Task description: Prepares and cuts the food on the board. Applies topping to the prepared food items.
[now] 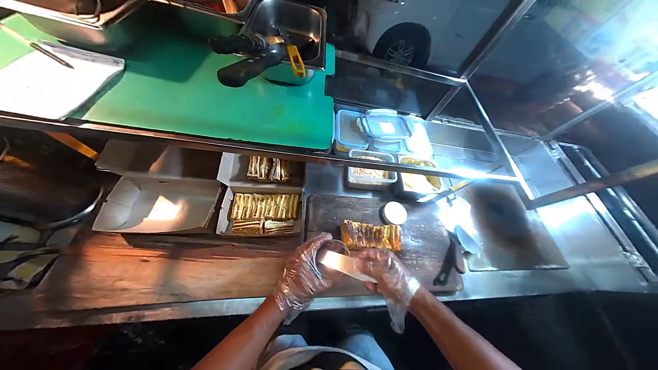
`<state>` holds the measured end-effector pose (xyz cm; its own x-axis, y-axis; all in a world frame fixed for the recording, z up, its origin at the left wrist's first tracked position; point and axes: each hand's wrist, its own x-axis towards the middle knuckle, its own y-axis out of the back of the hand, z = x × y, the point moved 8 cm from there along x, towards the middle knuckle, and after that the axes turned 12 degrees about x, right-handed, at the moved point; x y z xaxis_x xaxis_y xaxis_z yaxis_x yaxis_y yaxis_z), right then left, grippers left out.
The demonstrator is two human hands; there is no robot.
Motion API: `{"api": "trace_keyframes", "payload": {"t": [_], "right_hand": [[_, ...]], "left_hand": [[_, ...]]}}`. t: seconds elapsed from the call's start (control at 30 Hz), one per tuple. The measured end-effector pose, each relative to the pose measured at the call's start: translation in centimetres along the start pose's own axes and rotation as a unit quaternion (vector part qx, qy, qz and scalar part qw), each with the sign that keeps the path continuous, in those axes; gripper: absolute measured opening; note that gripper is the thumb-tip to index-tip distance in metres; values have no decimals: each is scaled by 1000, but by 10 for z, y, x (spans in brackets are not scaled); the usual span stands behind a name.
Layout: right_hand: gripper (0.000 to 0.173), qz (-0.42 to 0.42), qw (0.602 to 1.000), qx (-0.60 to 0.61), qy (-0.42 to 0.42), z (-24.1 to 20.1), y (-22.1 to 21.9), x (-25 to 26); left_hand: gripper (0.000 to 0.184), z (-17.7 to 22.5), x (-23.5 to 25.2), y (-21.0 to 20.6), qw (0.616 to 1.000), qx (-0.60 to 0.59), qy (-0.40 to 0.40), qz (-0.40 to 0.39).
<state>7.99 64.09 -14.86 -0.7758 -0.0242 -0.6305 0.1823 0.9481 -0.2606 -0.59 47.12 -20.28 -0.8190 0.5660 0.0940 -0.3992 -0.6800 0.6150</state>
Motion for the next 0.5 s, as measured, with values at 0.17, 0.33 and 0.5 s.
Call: {"api": "trace_keyframes", "payload": {"t": [0.17,0.33,0.5], "right_hand": [[30,-13,951,-301,62,-26,-1,-15],[33,-120,834,-537,43,-50,-53,21],[23,-108,962,-235,84,-36,-16,16]], "left_hand": [[98,-3,8,3,993,17,-13,-115],[100,-2,14,0,981,8,-18,-193],[99,-2,19,6,981,16,-19,-194]]}}
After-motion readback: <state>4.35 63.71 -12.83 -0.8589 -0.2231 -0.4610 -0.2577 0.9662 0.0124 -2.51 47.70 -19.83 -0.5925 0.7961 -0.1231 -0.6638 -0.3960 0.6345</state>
